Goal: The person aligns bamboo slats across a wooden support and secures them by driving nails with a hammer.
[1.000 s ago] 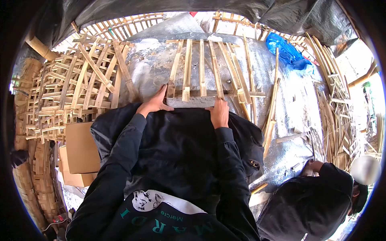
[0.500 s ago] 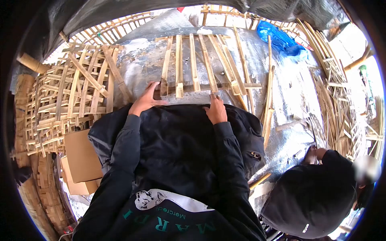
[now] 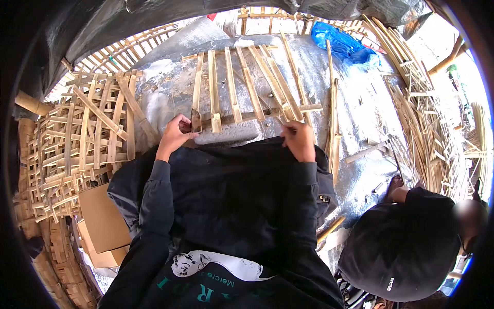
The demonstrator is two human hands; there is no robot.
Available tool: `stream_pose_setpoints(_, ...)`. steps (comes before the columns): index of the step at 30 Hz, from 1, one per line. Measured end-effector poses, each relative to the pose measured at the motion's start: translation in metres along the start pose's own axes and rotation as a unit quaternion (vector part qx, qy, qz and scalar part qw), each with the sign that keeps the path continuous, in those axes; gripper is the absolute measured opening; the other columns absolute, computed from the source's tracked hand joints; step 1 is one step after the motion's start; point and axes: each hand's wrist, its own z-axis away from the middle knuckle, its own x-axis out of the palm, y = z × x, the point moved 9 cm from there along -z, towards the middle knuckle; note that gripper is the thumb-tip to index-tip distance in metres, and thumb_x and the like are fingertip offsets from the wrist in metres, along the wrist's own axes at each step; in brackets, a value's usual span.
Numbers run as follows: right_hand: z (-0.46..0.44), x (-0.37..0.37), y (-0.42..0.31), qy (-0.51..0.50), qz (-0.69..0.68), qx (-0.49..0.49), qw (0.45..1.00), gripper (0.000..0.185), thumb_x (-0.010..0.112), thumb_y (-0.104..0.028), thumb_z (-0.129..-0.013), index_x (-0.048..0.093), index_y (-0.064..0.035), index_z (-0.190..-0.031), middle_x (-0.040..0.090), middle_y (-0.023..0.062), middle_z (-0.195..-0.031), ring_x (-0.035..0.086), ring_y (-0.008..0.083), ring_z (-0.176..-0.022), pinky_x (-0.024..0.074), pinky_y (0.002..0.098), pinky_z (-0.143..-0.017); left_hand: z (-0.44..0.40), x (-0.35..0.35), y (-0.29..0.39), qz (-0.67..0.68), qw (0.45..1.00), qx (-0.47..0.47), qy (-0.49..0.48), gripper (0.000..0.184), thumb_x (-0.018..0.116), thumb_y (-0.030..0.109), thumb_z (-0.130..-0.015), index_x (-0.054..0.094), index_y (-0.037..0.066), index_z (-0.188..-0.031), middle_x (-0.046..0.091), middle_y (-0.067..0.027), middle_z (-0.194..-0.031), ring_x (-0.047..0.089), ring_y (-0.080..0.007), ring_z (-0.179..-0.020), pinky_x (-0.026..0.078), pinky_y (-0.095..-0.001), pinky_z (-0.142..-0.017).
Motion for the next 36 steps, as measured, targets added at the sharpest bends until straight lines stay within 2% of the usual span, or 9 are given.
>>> stream_pose_setpoints(6, -0.001, -0.068, 0.011, 0.313, 0.116, -0.049, 0.941, 0.009, 0.070, -0.005, -0.089, 0.071, -0.0001, -0.096, 0.071, 0.0129, -0.080, 0.069, 0.0242, -0.073, 0.0530, 0.0351, -0.070, 0.000, -0.002, -0.004, 0.012, 1.000, -0.026, 0.005, 0.045, 0.095, 0.011, -0.068, 0.064, 0.000, -0.099, 0.074, -0.0099, -0.091, 0.071, -0.0185, -0.083, 0.057, -0.0339, -0.078)
stream_pose_setpoints(10, -0.027, -0.064, 0.008, 0.314, 0.265, -0.111, 0.905, 0.024, 0.071, -0.012, -0.087, 0.071, -0.0076, -0.111, 0.067, 0.0152, -0.108, 0.058, 0.0366, -0.112, 0.0451, 0.0469, -0.098, -0.002, -0.002, -0.007, 0.016, 0.999, -0.030, -0.004, 0.042, 0.094, 0.009, -0.068, 0.064, 0.001, -0.098, 0.073, -0.0086, -0.089, 0.070, -0.0168, -0.083, 0.056, -0.0332, -0.078)
stream_pose_setpoints(13, -0.049, -0.037, 0.002, 0.268, 0.324, -0.120, 0.899, 0.034, 0.068, -0.035, -0.095, 0.071, -0.0076, -0.113, 0.068, 0.0145, -0.113, 0.060, 0.0351, -0.116, 0.0391, 0.0549, -0.104, -0.002, 0.000, -0.010, 0.019, 0.999, -0.027, -0.009, 0.042, 0.094, 0.009, -0.069, 0.064, 0.001, -0.097, 0.072, -0.0067, -0.087, 0.069, -0.0150, -0.083, 0.056, -0.0323, -0.077)
stream_pose_setpoints(16, -0.067, -0.002, 0.012, 0.087, 0.315, -0.060, 0.943, 0.037, 0.066, -0.041, -0.096, 0.071, -0.0086, -0.113, 0.070, 0.0136, -0.113, 0.062, 0.0340, -0.116, 0.0349, 0.0598, -0.106, -0.002, 0.001, -0.014, 0.028, 0.999, -0.032, -0.018, 0.042, 0.093, 0.010, -0.071, 0.063, 0.002, -0.098, 0.071, -0.0052, -0.087, 0.067, -0.0136, -0.082, 0.055, -0.0315, -0.077)
stream_pose_setpoints(20, -0.073, -0.010, 0.016, 0.082, 0.191, -0.080, 0.975, 0.034, 0.066, -0.042, -0.097, 0.072, -0.0101, -0.109, 0.071, 0.0163, -0.107, 0.067, 0.0385, -0.109, 0.0301, 0.0745, -0.097, -0.001, 0.001, -0.016, 0.030, 0.999, -0.014, -0.020, 0.043, 0.093, 0.013, -0.073, 0.062, 0.002, -0.102, 0.070, -0.0038, -0.088, 0.065, -0.0129, -0.081, 0.055, -0.0312, -0.076)
stream_pose_setpoints(26, -0.102, -0.027, 0.036, 0.129, 0.208, 0.025, 0.969, 0.036, 0.062, -0.042, -0.101, 0.071, -0.0084, -0.107, 0.076, 0.0175, -0.092, 0.071, 0.0404, -0.096, 0.0404, 0.0658, -0.097, -0.004, 0.002, -0.013, 0.040, 0.996, -0.017, -0.072, 0.049, 0.093, 0.021, -0.076, 0.060, 0.003, -0.107, 0.065, -0.0025, -0.091, 0.061, -0.0119, -0.085, 0.053, -0.0303, -0.079)
stream_pose_setpoints(29, -0.129, -0.026, 0.040, 0.138, 0.225, -0.054, 0.963, 0.030, 0.069, -0.029, -0.097, 0.071, 0.0010, -0.099, 0.071, 0.0246, -0.083, 0.070, 0.0427, -0.078, 0.0540, 0.0459, -0.071, -0.007, 0.004, -0.020, 0.085, 0.990, -0.063, -0.096, 0.042, 0.087, 0.026, -0.085, 0.060, 0.004, -0.108, 0.062, -0.0013, -0.094, 0.058, -0.0109, -0.088, 0.050, -0.0283, -0.080)
stream_pose_setpoints(34, -0.155, -0.014, 0.052, 0.091, 0.174, -0.015, 0.980, 0.038, 0.069, -0.033, -0.096, 0.072, 0.0040, -0.098, 0.070, 0.0284, -0.084, 0.071, 0.0443, -0.085, 0.0543, 0.0490, -0.076, -0.030, -0.001, -0.049, 0.169, 0.984, -0.058, -0.011, 0.037, 0.061, 0.040, -0.105, 0.062, 0.004, -0.113, 0.059, 0.0033, -0.100, 0.052, -0.0083, -0.094, 0.044, -0.0283, -0.083)
stream_pose_setpoints(36, -0.156, -0.001, 0.053, 0.069, 0.189, -0.039, 0.979, 0.035, 0.067, -0.030, -0.096, 0.071, 0.0046, -0.096, 0.070, 0.0294, -0.086, 0.069, 0.0468, -0.086, 0.0532, 0.0511, -0.075, -0.018, 0.003, -0.047, 0.197, 0.960, -0.192, 0.059, 0.043, 0.056, 0.043, -0.107, 0.064, 0.003, -0.120, 0.060, 0.0042, -0.103, 0.052, -0.0079, -0.099, 0.043, -0.0278, -0.089)
